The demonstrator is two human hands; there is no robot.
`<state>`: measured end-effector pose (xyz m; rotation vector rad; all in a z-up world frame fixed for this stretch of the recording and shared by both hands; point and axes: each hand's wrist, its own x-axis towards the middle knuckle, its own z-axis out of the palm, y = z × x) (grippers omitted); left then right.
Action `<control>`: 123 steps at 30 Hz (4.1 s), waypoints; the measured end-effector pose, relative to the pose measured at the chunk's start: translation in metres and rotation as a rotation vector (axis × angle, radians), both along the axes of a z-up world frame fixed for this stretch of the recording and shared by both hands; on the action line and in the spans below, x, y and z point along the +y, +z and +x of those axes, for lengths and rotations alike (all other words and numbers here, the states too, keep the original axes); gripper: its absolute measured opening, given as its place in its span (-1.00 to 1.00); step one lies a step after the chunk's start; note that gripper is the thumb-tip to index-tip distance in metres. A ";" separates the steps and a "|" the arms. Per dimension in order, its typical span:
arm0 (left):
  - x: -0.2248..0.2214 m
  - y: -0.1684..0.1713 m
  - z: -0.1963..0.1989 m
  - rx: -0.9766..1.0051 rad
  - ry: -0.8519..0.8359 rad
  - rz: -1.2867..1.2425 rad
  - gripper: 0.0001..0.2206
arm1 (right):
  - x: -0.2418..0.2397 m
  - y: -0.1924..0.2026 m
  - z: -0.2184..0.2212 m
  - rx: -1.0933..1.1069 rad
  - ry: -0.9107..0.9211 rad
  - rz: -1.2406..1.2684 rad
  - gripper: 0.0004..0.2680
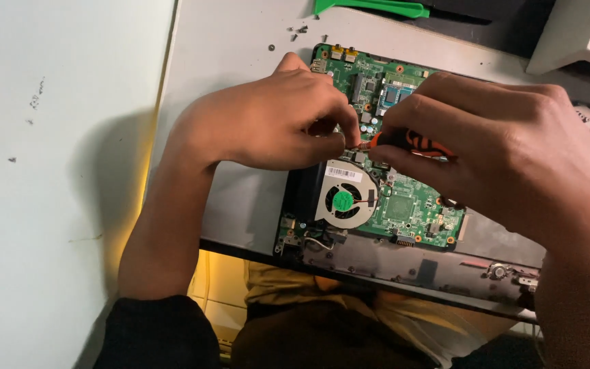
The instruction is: Securing the cooling system components onto a laptop motherboard using a screwdriver.
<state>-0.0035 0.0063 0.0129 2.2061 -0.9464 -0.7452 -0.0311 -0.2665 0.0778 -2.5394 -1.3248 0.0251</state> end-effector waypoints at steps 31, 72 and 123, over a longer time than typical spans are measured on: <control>-0.021 -0.012 -0.019 -0.006 -0.124 -0.179 -0.81 | -0.021 0.004 0.000 0.168 -0.117 0.005 -0.87; -0.030 -0.036 -0.015 0.023 -0.143 -0.158 -0.68 | -0.020 -0.016 -0.009 -0.026 0.010 -0.377 -0.82; -0.009 0.028 -0.025 0.174 -0.377 0.266 -0.83 | 0.011 -0.009 -0.048 -0.051 0.122 -0.144 -0.78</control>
